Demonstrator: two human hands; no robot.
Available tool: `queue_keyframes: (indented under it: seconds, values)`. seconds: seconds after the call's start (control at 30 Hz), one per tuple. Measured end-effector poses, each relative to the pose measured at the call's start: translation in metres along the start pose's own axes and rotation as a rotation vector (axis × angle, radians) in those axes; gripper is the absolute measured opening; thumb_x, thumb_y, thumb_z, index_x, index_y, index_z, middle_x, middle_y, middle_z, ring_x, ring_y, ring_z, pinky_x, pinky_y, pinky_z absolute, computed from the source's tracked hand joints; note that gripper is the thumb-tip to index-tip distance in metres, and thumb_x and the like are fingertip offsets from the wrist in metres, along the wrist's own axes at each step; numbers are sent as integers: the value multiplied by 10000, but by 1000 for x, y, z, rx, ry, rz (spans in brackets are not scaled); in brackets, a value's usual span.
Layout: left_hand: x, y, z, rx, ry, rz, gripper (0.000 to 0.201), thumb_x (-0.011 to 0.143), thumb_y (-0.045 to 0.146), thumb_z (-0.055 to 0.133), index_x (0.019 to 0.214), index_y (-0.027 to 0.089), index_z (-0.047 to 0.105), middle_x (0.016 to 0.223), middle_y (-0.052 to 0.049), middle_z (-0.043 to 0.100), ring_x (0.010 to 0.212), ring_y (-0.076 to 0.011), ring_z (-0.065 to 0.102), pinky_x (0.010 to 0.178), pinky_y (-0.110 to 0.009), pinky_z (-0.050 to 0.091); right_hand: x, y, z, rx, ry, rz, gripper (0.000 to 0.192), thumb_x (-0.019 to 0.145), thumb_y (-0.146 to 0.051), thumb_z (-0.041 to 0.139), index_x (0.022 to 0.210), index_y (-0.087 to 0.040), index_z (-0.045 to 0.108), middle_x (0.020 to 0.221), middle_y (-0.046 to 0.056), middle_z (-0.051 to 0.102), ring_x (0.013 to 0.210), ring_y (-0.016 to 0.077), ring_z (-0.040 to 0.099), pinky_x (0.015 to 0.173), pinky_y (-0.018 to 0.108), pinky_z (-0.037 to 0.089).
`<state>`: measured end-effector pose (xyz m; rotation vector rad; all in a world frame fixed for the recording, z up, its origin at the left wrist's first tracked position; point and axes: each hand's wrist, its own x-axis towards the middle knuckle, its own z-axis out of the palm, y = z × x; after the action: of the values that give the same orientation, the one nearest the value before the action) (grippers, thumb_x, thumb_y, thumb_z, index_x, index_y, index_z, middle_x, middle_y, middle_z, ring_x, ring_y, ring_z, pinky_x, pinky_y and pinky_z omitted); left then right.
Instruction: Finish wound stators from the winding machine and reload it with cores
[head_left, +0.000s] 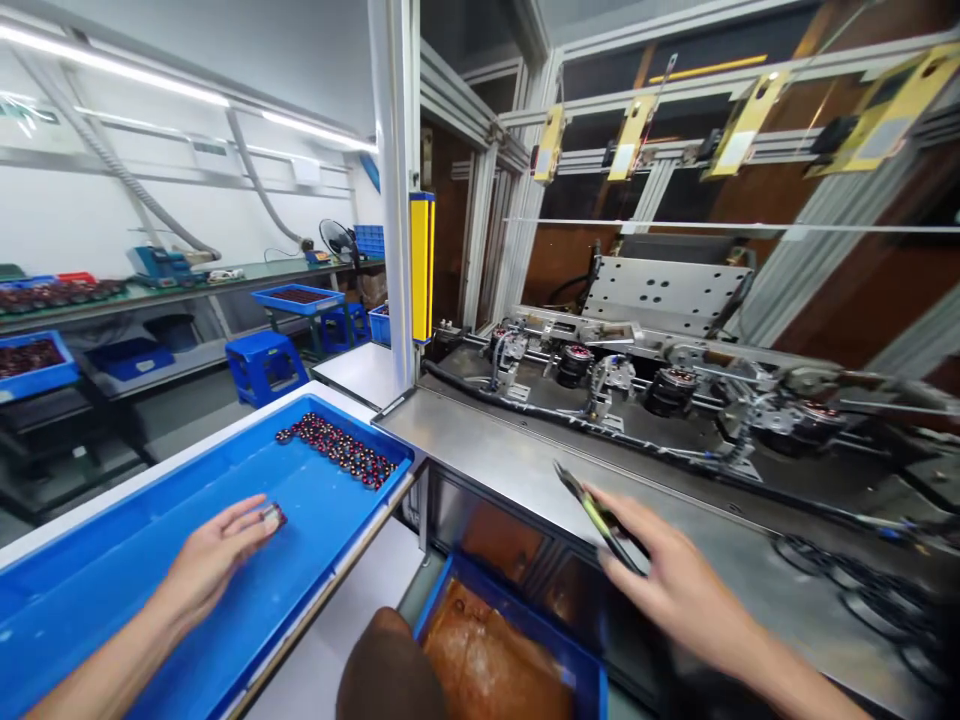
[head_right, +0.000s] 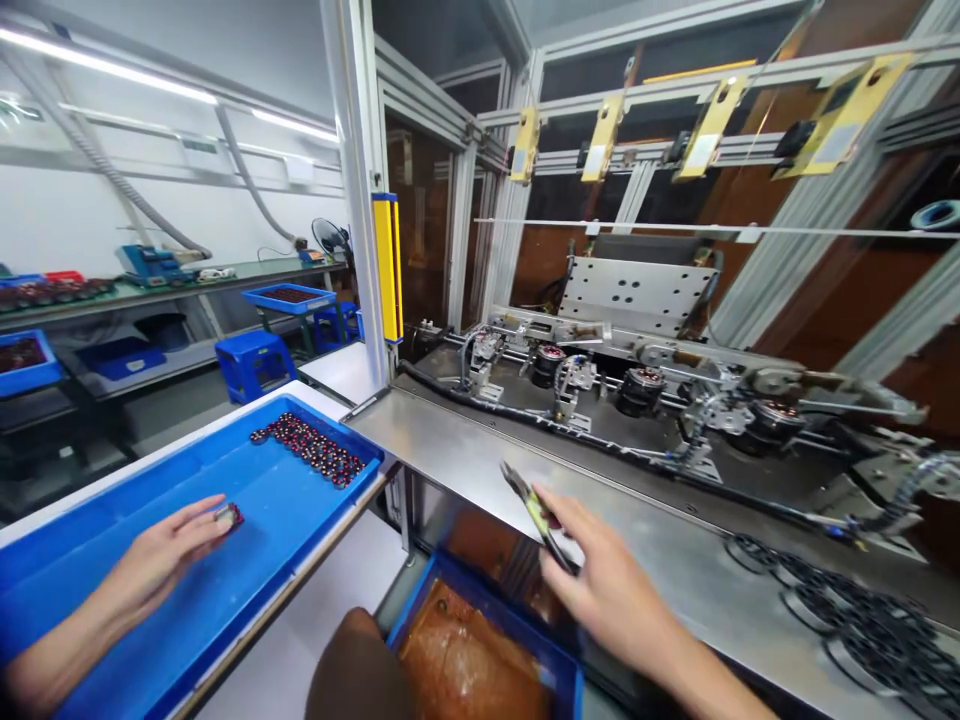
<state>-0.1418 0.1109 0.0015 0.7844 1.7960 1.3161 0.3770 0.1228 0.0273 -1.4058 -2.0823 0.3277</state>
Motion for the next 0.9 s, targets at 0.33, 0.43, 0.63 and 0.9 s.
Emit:
queue_keyframes:
  seconds: [0.33,0.43,0.63,0.9]
  values:
    - [192,-31,31,355,302,265,355,895,304,634,1218,168,575,1180,-86,637,1023,-233,640,858,-452,546,118,30,68,-269,95,-35,485,882,-351,485,1294,-111,576,1193,169,624,1118,291,590,1022,455,465]
    - [213,-40,39,429,331,312,363,893,324,635,1214,167,574,1160,-84,643,997,-227,645,852,-449,545,119,29,71,-298,101,-33,442,889,-359,496,1240,-121,616,1198,170,627,1121,296,587,1013,461,472]
    - [226,-53,49,526,372,350,383,884,338,645,1218,168,567,1132,-76,653,920,-204,654,823,-427,551,118,29,70,-342,92,-19,432,897,-369,496,1236,-135,626,1222,180,624,1120,310,595,1002,492,480]
    - [215,-35,41,595,399,371,329,887,331,637,1162,159,587,1096,-71,649,944,-214,642,836,-437,536,119,24,69,-273,138,-13,415,867,-342,529,1202,-130,656,1209,180,643,1099,310,609,981,474,489]
